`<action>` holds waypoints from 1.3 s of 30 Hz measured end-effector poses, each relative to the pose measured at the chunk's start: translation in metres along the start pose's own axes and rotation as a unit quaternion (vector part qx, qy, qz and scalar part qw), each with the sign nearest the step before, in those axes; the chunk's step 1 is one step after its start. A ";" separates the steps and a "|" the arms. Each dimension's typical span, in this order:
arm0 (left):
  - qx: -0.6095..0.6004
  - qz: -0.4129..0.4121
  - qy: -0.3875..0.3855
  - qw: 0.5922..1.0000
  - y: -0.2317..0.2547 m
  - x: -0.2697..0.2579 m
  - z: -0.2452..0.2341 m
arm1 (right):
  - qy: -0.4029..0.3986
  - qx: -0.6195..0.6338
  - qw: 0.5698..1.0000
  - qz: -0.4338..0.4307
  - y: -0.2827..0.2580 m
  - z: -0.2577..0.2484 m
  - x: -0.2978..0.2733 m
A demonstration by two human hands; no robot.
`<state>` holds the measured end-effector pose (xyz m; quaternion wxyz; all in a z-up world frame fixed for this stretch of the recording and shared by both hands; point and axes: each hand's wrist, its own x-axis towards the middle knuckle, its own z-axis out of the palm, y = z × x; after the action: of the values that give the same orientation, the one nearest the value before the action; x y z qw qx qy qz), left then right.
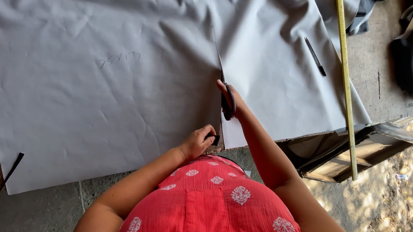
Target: The person measures and marks a large sheet of white fabric with a yellow measuring tape and a pen, then cuts along the marked lines using scissors. They also handle a dark fabric piece and continue cutting the white fabric.
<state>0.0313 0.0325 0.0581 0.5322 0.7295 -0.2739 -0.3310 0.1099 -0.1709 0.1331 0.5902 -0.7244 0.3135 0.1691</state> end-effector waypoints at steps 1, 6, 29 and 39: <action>0.001 0.000 0.002 1.000 0.003 0.000 0.000 | -0.001 -0.001 1.000 -0.002 0.005 -0.002 0.008; -0.081 -0.016 0.052 0.995 0.006 0.006 -0.009 | 0.017 0.018 1.000 0.001 0.029 -0.001 0.051; -0.114 -0.117 0.014 0.986 0.043 0.003 -0.049 | -0.039 0.004 0.997 -0.062 -0.072 -0.006 0.103; -0.193 -0.125 0.029 0.973 0.057 -0.015 -0.082 | -0.046 -0.031 0.995 -0.087 -0.088 -0.019 0.171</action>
<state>0.0829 0.0764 0.1334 0.6252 0.6506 -0.0963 -0.4203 0.2924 -0.2238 0.0983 0.5939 -0.7582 0.2167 0.1595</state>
